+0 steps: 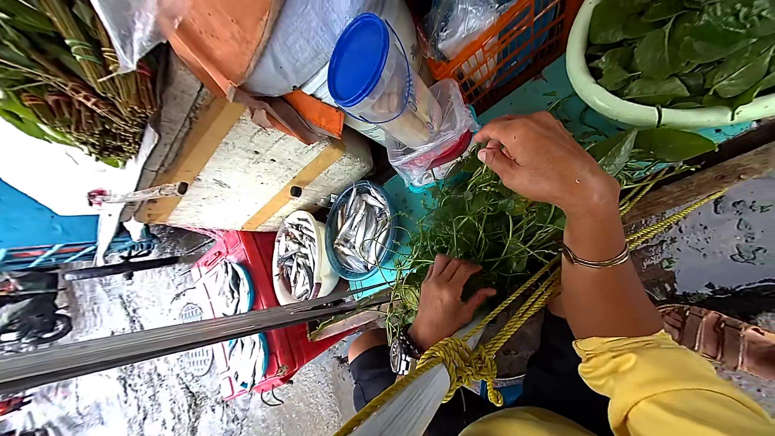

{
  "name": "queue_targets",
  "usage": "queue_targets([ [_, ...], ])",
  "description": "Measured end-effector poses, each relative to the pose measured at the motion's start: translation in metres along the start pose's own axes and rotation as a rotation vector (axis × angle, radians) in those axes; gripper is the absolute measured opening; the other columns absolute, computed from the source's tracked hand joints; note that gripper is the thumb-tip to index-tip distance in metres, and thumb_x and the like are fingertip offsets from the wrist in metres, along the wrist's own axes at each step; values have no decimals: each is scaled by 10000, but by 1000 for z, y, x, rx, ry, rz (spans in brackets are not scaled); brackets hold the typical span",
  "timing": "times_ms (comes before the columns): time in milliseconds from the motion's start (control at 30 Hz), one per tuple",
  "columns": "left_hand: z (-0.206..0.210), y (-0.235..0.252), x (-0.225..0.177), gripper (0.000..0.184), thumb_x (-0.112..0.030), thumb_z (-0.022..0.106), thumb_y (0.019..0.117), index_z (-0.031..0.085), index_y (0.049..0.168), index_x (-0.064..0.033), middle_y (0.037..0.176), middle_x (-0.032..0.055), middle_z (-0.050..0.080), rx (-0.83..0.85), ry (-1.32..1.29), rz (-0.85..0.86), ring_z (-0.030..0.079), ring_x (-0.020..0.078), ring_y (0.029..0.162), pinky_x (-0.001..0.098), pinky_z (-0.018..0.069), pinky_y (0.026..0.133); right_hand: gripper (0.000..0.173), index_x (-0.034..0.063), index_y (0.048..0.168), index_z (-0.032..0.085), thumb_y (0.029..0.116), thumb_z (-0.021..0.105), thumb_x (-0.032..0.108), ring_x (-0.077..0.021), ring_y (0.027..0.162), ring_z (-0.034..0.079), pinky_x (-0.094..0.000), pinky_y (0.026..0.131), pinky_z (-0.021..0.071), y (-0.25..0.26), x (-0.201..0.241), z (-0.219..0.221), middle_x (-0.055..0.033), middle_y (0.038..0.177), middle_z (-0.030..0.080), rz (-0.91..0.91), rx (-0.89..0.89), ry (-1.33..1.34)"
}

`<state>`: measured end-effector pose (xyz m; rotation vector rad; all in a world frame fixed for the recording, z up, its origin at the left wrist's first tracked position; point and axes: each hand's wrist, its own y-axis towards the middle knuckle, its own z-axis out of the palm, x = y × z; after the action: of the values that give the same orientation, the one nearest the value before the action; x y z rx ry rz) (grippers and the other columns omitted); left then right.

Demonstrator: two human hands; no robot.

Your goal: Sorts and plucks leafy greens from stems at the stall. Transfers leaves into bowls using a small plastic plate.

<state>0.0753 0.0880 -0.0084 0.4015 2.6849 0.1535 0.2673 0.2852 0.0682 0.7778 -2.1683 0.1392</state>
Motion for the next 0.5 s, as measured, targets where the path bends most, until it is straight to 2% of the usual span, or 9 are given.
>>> queue_targets([
  [67,7,5,-3,493,-574,732,836,718,976,-101,997,109,702,16,165,-14,646,334,993,479,537,830,249,26,1188,688,1056,520,153,-314,980,672,-543,833,524,-2,0,-4,-158,1092,688,0,-47,16],
  [100,10,7,-4,516,-581,744,806,704,947,-86,975,136,680,26,217,-30,640,368,973,500,535,807,256,25,1199,688,1055,521,156,-310,974,677,-540,830,530,-3,0,-6,-156,1098,692,1,-71,23],
  [133,12,9,-5,512,-553,759,798,695,922,-60,951,165,665,24,250,-52,643,395,947,511,543,789,261,26,1206,690,1053,524,156,-307,962,679,-537,819,532,-4,-1,-7,-154,1098,695,1,-96,29],
  [200,15,10,-4,419,-406,787,820,679,896,-8,912,195,658,7,270,-101,665,403,894,498,566,760,262,28,1204,691,1051,524,159,-300,933,678,-527,802,531,-7,-2,-11,-150,1082,698,2,-137,37],
  [300,9,8,-2,264,-245,748,840,680,937,-10,908,159,686,-39,217,-168,698,327,835,445,587,716,267,33,1190,698,1052,519,176,-289,933,686,-516,801,538,-10,-4,-15,-143,1072,706,4,-195,52],
  [400,-10,6,3,242,-145,711,850,688,1029,17,911,150,719,-186,146,-184,710,260,754,407,599,659,278,41,1190,700,1056,518,202,-261,896,685,-488,773,539,-13,-7,-18,-128,1047,711,4,-245,64],
  [500,-34,2,14,234,-68,687,845,665,1058,29,882,112,728,-362,-16,-237,710,159,731,324,606,672,289,38,1190,703,1055,516,210,-269,889,688,-502,771,541,-15,-8,-19,-134,1037,716,-18,-269,63],
])
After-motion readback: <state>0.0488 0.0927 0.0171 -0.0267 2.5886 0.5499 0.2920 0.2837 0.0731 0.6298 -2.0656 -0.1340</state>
